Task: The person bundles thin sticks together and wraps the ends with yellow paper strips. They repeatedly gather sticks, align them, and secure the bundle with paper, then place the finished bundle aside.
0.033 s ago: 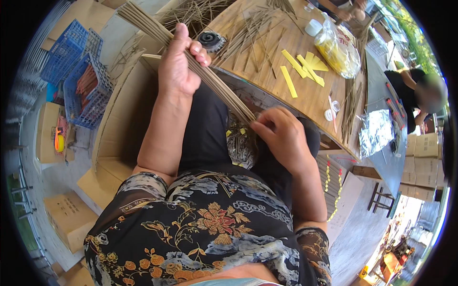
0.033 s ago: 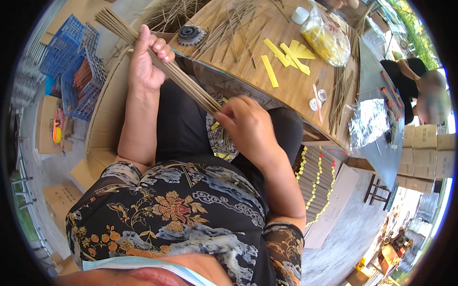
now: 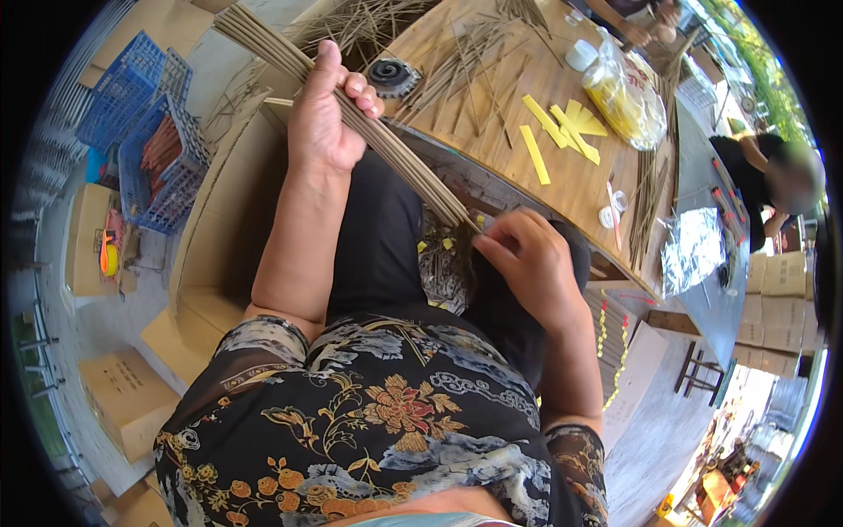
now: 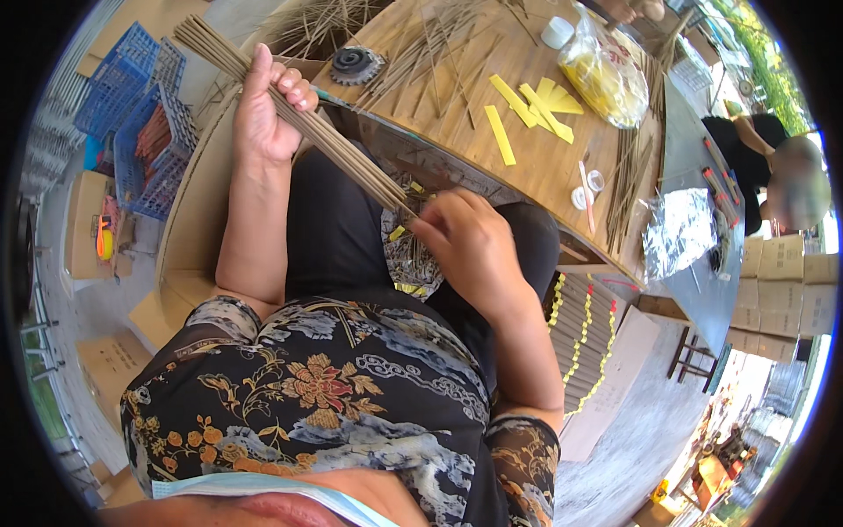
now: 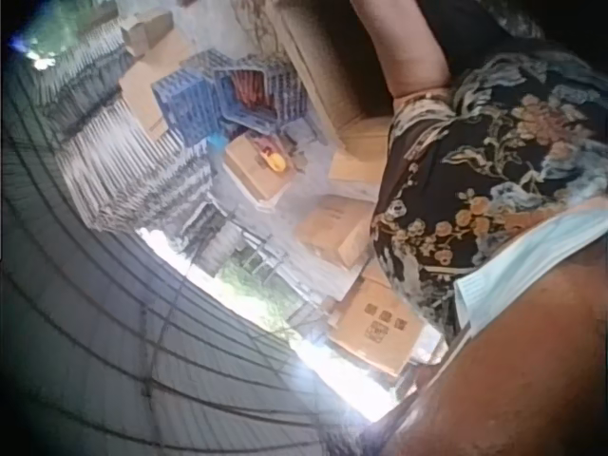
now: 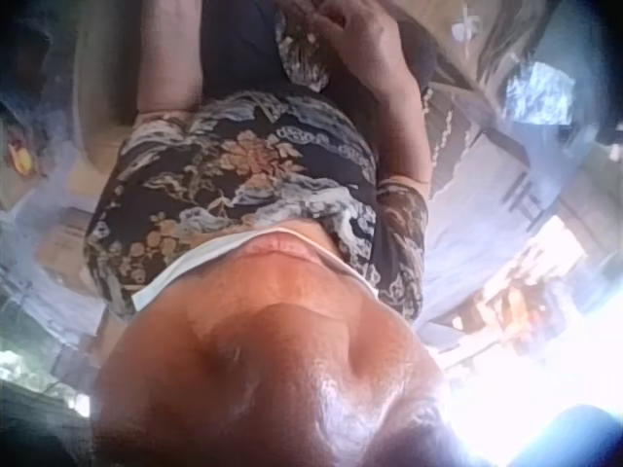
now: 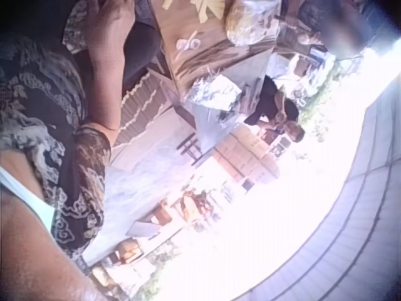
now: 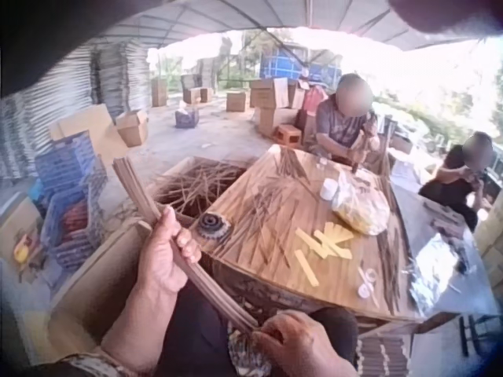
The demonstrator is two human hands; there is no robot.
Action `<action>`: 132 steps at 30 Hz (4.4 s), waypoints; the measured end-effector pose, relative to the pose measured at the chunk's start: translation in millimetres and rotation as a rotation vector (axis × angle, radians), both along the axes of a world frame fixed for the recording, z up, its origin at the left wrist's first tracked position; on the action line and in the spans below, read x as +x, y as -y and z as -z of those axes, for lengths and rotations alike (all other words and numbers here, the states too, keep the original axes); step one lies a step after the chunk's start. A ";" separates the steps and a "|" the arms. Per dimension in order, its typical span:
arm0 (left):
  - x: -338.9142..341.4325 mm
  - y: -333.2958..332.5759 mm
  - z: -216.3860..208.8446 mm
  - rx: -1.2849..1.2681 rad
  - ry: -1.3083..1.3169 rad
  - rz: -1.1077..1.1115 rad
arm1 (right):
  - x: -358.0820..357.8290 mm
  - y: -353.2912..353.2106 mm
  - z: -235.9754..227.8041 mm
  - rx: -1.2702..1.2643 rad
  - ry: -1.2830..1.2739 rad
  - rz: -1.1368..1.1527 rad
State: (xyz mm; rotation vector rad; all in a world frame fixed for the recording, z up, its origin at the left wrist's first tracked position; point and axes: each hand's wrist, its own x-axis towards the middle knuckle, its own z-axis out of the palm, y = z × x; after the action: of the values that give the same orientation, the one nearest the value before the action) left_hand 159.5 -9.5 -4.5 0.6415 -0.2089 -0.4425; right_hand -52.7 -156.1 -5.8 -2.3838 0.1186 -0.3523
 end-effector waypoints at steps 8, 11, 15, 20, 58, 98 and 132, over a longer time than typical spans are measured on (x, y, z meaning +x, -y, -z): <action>33.9 -17.9 10.0 -0.171 -0.003 0.035 | -31.0 47.4 25.1 0.523 -0.293 0.328; 32.8 -10.6 20.1 -0.192 0.051 0.155 | 15.9 67.9 34.3 0.606 -0.280 0.332; 21.6 -0.2 20.3 -0.193 0.096 0.229 | 86.7 87.3 53.8 0.756 -0.166 0.394; 12.0 9.2 22.8 -0.161 0.080 0.301 | 151.5 96.5 55.5 0.956 -0.031 0.360; -27.0 3.9 8.8 -0.273 0.038 0.317 | 35.1 -45.6 2.8 -0.122 0.556 0.022; -56.5 25.5 2.8 0.127 0.116 -0.007 | 42.5 -40.3 25.8 0.223 -0.166 0.052; -41.5 191.2 21.2 0.323 0.639 0.466 | 102.8 113.0 103.0 0.679 0.321 0.101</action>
State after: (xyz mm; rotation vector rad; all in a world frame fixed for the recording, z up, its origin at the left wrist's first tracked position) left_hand 118.0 -200.8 -25.7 1.0477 -0.9204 -0.7175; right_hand 50.1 -269.1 -108.7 -1.6339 0.1768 -0.6251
